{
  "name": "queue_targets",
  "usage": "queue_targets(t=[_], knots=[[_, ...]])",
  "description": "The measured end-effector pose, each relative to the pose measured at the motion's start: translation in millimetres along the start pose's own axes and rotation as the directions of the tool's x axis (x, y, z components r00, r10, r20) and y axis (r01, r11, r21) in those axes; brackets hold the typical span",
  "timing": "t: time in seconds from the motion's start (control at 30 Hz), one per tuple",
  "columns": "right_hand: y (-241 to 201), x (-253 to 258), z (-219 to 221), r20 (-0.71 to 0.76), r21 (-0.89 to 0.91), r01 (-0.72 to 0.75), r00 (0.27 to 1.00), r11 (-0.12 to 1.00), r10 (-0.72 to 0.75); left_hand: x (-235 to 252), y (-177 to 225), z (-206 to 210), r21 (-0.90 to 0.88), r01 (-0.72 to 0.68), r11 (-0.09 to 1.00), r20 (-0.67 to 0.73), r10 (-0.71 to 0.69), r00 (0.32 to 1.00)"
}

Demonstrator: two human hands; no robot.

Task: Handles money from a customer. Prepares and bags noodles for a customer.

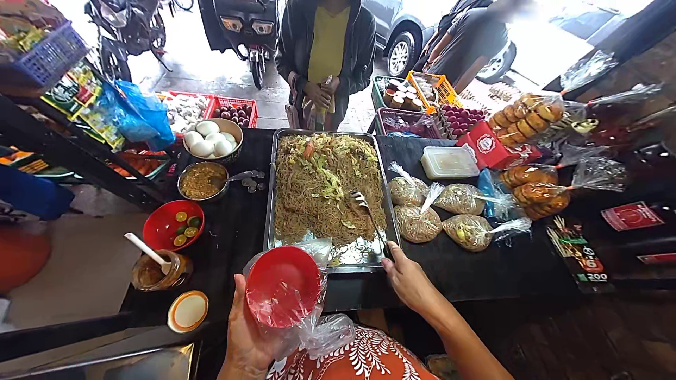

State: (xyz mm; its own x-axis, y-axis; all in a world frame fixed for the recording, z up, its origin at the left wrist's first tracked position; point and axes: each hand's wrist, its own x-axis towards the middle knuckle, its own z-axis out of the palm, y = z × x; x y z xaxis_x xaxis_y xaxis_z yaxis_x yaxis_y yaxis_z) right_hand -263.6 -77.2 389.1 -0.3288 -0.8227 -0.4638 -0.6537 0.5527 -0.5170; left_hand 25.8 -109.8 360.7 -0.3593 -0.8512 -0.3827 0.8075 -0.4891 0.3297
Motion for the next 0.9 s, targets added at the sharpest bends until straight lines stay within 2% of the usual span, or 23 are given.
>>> queue_targets(t=[0.07,0.1,0.17,0.23,0.27,0.3,0.33,0.4,0.57,0.6,0.77,0.9], knots=[[-16.6,8.3,0.1,0.147,0.355,-0.133,0.985,0.925,0.086,1.2,-3.1,4.4,-0.010,-0.027,1.000,0.013,0.027,1.000],[-23.2,10.9,0.2,0.204,0.535,-0.189,0.975,0.824,0.091,2.0,-4.1,5.2,-0.006,-0.031,1.000,0.016,0.031,0.999],[-27.2,15.2,-4.2,0.313,0.803,-0.283,0.949,0.525,0.033,2.8,-5.3,6.8,0.018,-0.043,0.999,0.010,0.043,0.999],[-17.9,17.3,-13.8,0.387,0.908,-0.363,0.918,0.211,-0.087,2.7,-6.3,8.8,0.050,-0.060,0.997,0.001,0.060,0.998],[-11.9,16.9,-19.1,0.408,0.913,-0.400,0.902,0.085,-0.140,2.8,-7.0,10.4,0.065,-0.069,0.996,-0.010,0.069,0.998],[-6.8,15.3,-23.9,0.419,0.905,-0.424,0.890,0.008,-0.179,3.2,-7.5,12.1,0.069,-0.069,0.995,-0.018,0.071,0.997],[-3.7,12.6,-27.5,0.419,0.902,-0.431,0.886,-0.019,-0.197,3.9,-7.9,12.7,0.057,-0.062,0.996,-0.016,0.063,0.998],[-0.5,7.5,-28.5,0.398,0.916,-0.401,0.898,0.021,-0.190,4.6,-9.5,15.3,0.044,-0.059,0.997,-0.020,0.060,0.998],[4.7,12.3,-15.4,0.363,0.895,-0.336,0.931,0.295,-0.040,7.1,-14.3,26.0,0.078,-0.059,0.995,-0.090,0.066,0.994],[4.1,11.2,-15.6,0.357,0.890,-0.327,0.933,0.319,-0.037,7.9,-14.9,28.5,0.099,-0.054,0.994,-0.112,0.065,0.992],[2.0,-7.2,-37.6,0.334,0.927,-0.296,0.930,0.231,-0.150,18.1,-15.1,45.8,0.147,-0.046,0.988,-0.190,0.074,0.979],[4.6,-26.3,-63.5,0.308,0.948,-0.267,0.908,0.174,-0.283,33.4,-18.8,62.7,0.140,-0.038,0.989,-0.192,0.064,0.979]])
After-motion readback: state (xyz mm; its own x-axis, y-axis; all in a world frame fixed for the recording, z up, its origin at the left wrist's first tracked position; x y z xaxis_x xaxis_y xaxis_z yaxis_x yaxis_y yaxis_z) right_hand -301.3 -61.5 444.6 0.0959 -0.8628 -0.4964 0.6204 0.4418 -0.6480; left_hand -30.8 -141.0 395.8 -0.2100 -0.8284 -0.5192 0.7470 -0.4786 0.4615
